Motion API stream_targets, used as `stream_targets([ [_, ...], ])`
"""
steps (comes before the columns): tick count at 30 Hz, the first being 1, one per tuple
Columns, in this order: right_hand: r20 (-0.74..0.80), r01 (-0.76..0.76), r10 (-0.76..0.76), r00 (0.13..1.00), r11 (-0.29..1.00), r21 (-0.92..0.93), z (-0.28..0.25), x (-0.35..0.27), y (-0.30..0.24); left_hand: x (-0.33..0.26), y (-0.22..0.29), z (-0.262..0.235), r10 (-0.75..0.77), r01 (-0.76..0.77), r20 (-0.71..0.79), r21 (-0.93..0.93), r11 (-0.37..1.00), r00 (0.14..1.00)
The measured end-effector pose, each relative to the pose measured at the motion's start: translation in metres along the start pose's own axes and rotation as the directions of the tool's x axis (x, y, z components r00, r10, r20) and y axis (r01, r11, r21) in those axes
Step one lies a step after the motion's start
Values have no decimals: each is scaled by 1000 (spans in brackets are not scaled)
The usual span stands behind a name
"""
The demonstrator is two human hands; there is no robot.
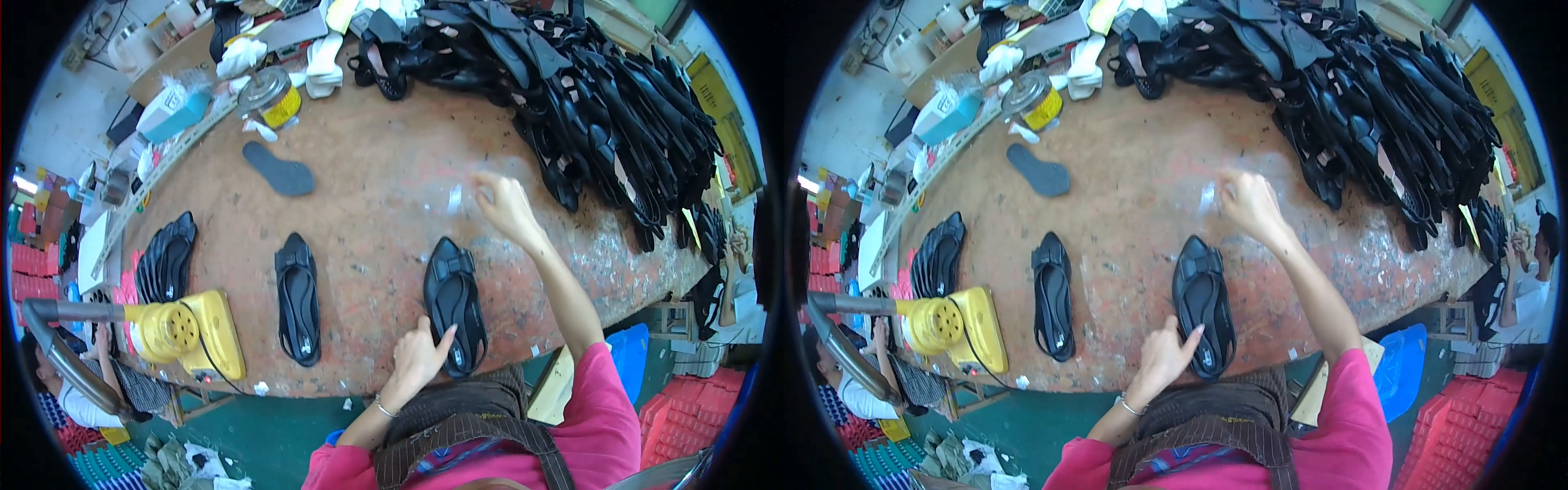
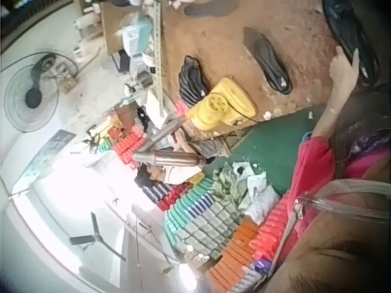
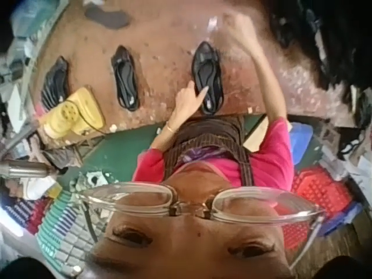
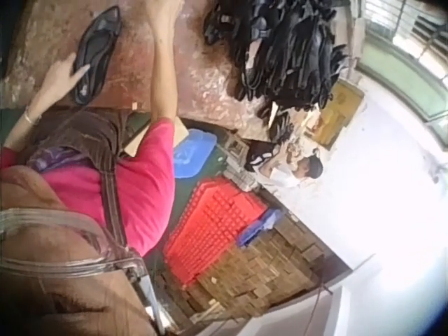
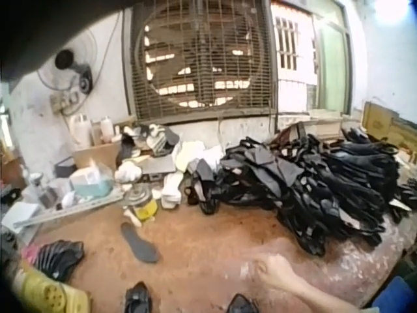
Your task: Inserting insoles into shoes and organizing them on a workshop bench.
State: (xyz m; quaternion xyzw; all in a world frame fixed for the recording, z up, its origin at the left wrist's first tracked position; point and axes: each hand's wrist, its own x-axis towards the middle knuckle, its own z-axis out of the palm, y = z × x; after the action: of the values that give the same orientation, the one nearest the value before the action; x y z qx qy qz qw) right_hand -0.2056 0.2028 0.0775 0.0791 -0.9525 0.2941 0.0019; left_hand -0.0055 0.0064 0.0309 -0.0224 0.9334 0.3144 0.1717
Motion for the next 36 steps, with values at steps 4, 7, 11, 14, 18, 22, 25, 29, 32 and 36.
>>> stream_targets([
  [4, -199, 17, -97, 975, 929, -369, 18, 92, 45, 13, -31, -16, 144, -171, -145, -200, 965, 979],
  [7, -261, 40, -275, 925, 755, -655, 14, 157, 67, 12, -35, -99, -43, 6, -266, -139, 990, 963],
  [11, -149, 129, -468, 871, 510, -851, 19, 222, 68, 27, -86, -152, -185, 168, -709, -95, 981, 681],
  [14, -148, 133, -445, 883, 540, -831, 27, 262, 69, 24, -123, -170, -165, 245, -654, 32, 969, 738],
  [18, -178, 20, -357, 917, 485, -874, 20, 278, 78, 19, -143, -161, -161, 302, -406, 312, 901, 899],
  [22, -205, 45, -421, 884, 513, -857, 20, 279, 80, 13, -140, -165, -213, 337, -382, 295, 894, 900],
  [25, -248, 33, -409, 878, 569, -822, 24, 278, 79, 11, -140, -162, -286, 366, -336, 205, 908, 898],
  [29, -216, 176, -547, 809, 575, -799, 21, 261, 93, 1, -144, -152, -289, 321, -330, 48, 946, 899],
  [32, -159, 269, -616, 771, 542, -796, 16, 223, 91, -2, -137, -150, -297, 294, -353, -65, 954, 887],
  [36, -112, 570, -794, 597, 519, -637, 11, 146, 77, -5, -143, -142, -281, 284, -448, -62, 957, 848],
])
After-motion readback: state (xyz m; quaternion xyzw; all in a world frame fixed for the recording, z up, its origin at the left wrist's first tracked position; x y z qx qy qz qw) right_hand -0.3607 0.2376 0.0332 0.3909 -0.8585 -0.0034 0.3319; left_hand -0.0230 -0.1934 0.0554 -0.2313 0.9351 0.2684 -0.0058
